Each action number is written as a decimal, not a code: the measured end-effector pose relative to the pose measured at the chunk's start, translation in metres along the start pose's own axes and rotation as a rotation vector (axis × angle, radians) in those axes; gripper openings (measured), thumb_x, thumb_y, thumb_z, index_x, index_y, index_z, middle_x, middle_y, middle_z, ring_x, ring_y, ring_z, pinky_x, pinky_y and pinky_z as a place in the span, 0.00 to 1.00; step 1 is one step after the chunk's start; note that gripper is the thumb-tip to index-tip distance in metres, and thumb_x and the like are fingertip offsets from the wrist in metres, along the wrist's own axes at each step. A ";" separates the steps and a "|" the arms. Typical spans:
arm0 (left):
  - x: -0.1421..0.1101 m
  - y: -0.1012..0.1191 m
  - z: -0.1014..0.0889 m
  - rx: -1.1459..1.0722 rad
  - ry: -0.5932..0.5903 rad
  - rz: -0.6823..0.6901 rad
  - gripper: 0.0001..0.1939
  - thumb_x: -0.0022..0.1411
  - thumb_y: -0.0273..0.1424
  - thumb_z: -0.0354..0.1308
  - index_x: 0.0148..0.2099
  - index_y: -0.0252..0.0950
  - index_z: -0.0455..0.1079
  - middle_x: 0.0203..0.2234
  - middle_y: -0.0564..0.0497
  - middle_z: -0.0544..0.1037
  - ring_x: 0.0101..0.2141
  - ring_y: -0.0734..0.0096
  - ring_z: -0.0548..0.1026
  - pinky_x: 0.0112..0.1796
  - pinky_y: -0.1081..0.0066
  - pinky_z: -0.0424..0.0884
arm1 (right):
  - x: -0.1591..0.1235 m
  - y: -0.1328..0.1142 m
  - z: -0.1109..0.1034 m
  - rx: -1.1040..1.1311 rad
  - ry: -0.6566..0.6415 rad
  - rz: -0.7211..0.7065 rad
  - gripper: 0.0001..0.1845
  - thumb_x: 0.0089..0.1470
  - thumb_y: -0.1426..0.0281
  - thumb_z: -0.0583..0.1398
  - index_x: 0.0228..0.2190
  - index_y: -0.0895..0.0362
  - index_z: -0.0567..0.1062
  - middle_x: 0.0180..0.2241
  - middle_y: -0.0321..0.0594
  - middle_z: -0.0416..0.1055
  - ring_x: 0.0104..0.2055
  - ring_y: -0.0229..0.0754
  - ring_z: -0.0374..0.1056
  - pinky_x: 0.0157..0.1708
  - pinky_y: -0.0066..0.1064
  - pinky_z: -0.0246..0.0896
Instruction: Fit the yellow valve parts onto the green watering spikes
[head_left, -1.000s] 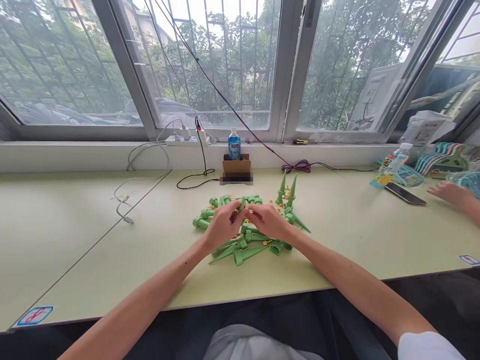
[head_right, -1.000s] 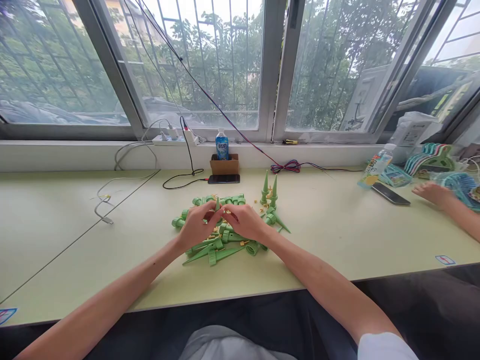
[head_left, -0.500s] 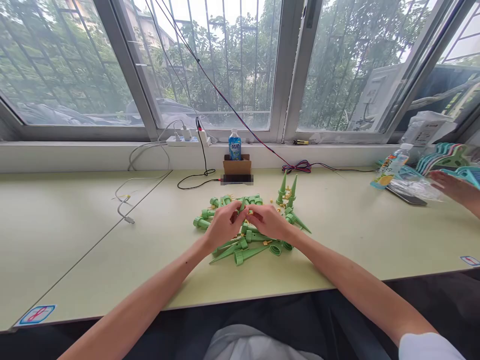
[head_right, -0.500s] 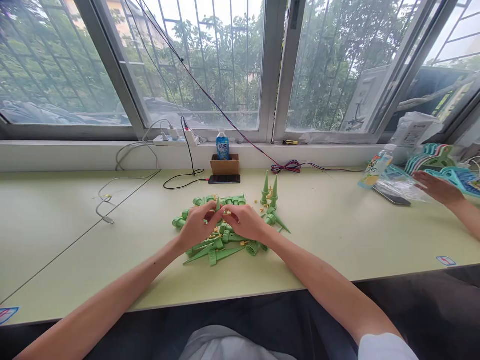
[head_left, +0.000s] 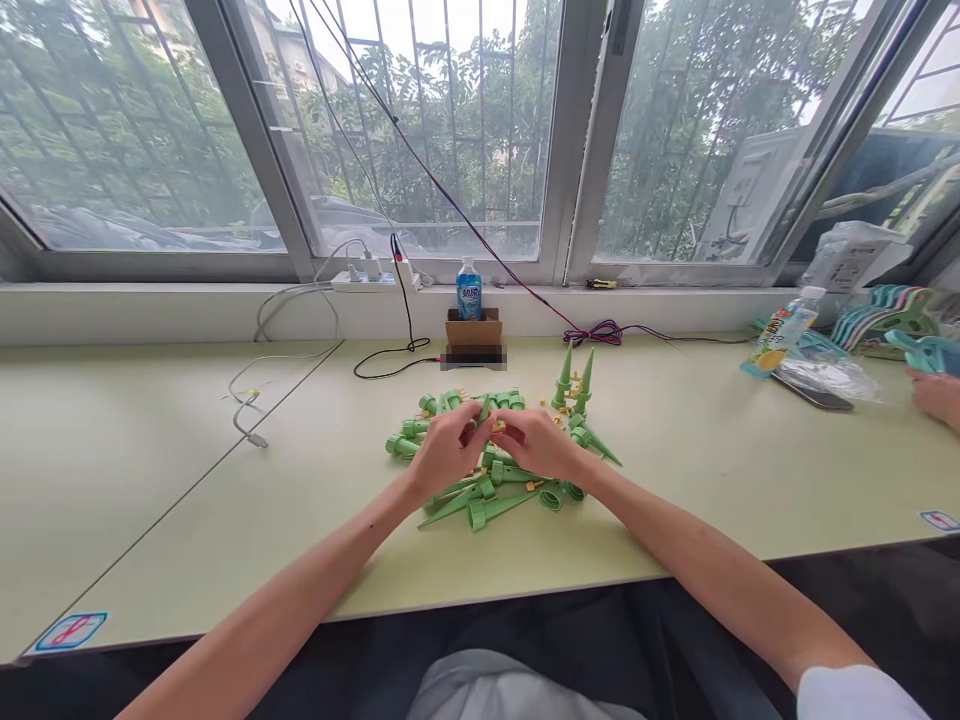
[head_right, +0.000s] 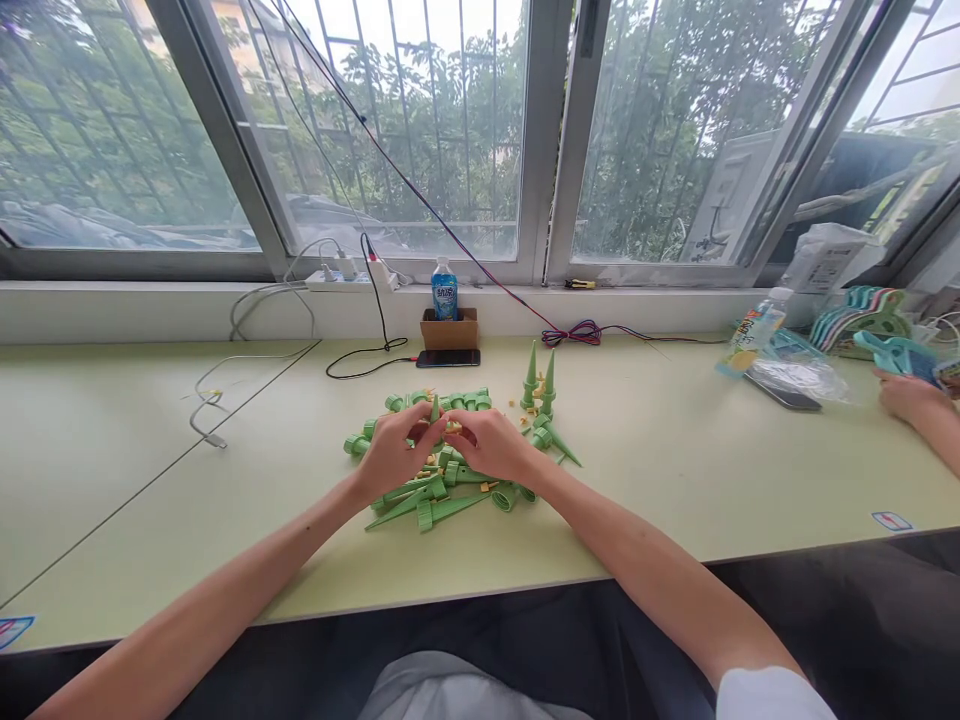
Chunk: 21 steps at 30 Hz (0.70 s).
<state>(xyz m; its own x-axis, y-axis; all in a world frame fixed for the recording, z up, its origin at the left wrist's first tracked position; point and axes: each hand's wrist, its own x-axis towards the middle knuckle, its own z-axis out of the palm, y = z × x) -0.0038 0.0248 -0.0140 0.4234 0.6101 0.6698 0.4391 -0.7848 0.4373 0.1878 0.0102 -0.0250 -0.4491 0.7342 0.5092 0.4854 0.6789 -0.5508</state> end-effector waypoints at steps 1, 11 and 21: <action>0.000 0.000 0.000 0.000 0.001 0.000 0.13 0.69 0.36 0.53 0.31 0.38 0.60 0.17 0.60 0.61 0.17 0.78 0.60 0.22 0.74 0.59 | 0.000 0.000 0.000 0.001 -0.001 0.000 0.09 0.63 0.67 0.56 0.41 0.56 0.74 0.21 0.31 0.65 0.22 0.35 0.54 0.27 0.26 0.53; -0.001 -0.003 0.002 0.022 0.008 0.020 0.13 0.69 0.35 0.53 0.31 0.38 0.59 0.18 0.60 0.60 0.18 0.78 0.59 0.23 0.74 0.58 | 0.001 -0.001 -0.001 -0.012 -0.004 -0.014 0.06 0.61 0.70 0.56 0.37 0.56 0.73 0.21 0.31 0.65 0.22 0.35 0.57 0.27 0.26 0.52; 0.000 -0.001 0.001 0.027 0.003 0.026 0.12 0.69 0.34 0.53 0.32 0.38 0.61 0.18 0.59 0.61 0.18 0.78 0.59 0.24 0.75 0.59 | 0.001 -0.003 -0.001 0.001 -0.031 -0.006 0.05 0.62 0.70 0.56 0.34 0.56 0.70 0.21 0.30 0.65 0.22 0.34 0.55 0.27 0.25 0.51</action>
<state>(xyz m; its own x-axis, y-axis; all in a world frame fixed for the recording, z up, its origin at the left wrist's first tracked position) -0.0036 0.0255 -0.0150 0.4325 0.5895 0.6822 0.4495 -0.7969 0.4036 0.1870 0.0086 -0.0220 -0.4745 0.7299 0.4920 0.4822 0.6832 -0.5484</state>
